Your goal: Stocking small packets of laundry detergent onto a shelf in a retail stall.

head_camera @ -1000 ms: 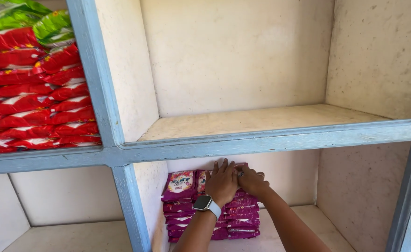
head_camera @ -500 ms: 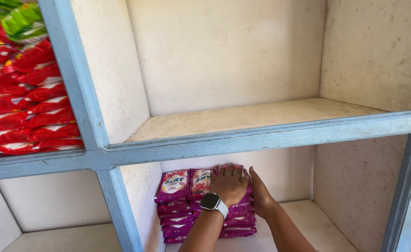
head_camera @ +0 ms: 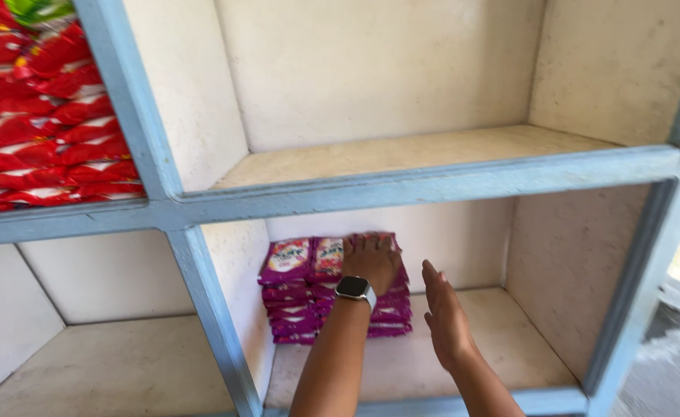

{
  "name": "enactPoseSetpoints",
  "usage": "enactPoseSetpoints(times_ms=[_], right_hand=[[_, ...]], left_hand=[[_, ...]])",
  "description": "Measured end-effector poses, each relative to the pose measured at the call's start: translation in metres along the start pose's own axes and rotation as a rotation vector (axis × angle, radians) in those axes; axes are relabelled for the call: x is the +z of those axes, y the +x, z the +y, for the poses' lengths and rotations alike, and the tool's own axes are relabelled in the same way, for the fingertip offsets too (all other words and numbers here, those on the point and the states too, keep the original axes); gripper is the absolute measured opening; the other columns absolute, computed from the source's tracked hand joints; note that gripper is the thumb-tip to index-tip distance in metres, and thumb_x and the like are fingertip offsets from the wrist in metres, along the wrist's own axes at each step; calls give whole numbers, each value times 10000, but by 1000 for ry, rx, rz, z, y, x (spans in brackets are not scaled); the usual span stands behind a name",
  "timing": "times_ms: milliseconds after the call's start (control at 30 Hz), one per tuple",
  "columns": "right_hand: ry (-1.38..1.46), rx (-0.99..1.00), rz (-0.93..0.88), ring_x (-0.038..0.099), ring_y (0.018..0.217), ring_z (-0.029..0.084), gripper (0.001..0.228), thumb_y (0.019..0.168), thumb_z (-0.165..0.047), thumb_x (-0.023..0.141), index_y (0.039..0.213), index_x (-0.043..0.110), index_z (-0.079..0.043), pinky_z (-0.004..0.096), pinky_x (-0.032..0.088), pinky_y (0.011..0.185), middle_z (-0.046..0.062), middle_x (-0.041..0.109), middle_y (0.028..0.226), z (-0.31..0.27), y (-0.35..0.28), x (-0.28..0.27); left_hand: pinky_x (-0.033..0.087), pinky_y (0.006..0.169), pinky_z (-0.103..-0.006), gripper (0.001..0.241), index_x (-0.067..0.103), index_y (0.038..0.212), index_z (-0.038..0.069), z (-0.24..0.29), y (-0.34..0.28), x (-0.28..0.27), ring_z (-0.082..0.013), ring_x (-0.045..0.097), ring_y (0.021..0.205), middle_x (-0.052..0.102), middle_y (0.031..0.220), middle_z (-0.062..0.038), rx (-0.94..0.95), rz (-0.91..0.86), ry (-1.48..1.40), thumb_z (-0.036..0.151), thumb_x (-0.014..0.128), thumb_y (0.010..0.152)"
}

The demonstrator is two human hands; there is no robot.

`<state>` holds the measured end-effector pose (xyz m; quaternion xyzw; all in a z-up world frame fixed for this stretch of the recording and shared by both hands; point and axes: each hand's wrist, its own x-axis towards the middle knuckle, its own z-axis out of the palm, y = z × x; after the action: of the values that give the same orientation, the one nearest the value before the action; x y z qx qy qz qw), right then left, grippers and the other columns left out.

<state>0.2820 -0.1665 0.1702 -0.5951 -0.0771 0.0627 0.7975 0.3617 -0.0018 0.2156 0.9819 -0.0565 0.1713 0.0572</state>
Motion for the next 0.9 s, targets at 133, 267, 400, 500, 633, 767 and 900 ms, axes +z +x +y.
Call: enactPoseSetpoints(times_ms=[133,267,400,500,633,767,900], right_hand=[[-51,-94,-49,160,1589,171,793,925,-631,313,1583,345,-191,476,119,1234,-7,283,1702,47,-90,-50],[-21,23,-204,669,1326,359,598,985,-405,533,1379,656,28,441,397,1169,230,698,1321,128,-158,-121],[-50,109,-127,686,1233,235,378,974,-166,596,1296,675,15,371,473,1091,143,768,1246,207,-195,-167],[-85,21,-24,693,1155,221,307,1004,-58,587,1266,696,56,361,514,1030,161,773,1185,224,-218,-167],[-64,65,134,703,1125,191,291,985,-48,579,1235,684,56,340,537,989,131,776,1158,235,-234,-153],[-299,39,73,703,1068,163,262,979,-54,603,1187,743,22,306,559,938,104,800,1136,222,-240,-127],[-488,68,72,738,1023,149,263,931,-77,620,1159,748,-51,312,602,834,53,795,1132,225,-246,-122]], left_hand=[[148,1228,-619,535,469,1507,133,14,-32,14,-401,290,1501,382,1602,-175,93,260,53,412,370,1061],[338,1124,-598,398,638,1329,99,53,-125,10,-419,463,1406,590,1452,-173,429,663,-144,272,596,972],[588,889,-400,227,759,1116,117,76,-219,42,-239,723,972,762,1046,-53,478,-22,-715,219,637,954],[583,820,-407,194,772,1024,96,79,-260,85,-268,732,898,756,993,-75,586,-323,-776,202,676,893],[552,864,-456,188,780,1021,118,77,-283,183,-322,721,961,746,1023,-128,463,-683,-529,199,663,897],[543,914,-495,283,724,1148,51,68,-300,321,-373,667,1088,700,1180,-192,294,-505,-270,153,609,910],[542,904,-504,388,626,1240,-9,84,-312,311,-399,598,1155,630,1269,-213,170,-352,-209,181,625,902]])
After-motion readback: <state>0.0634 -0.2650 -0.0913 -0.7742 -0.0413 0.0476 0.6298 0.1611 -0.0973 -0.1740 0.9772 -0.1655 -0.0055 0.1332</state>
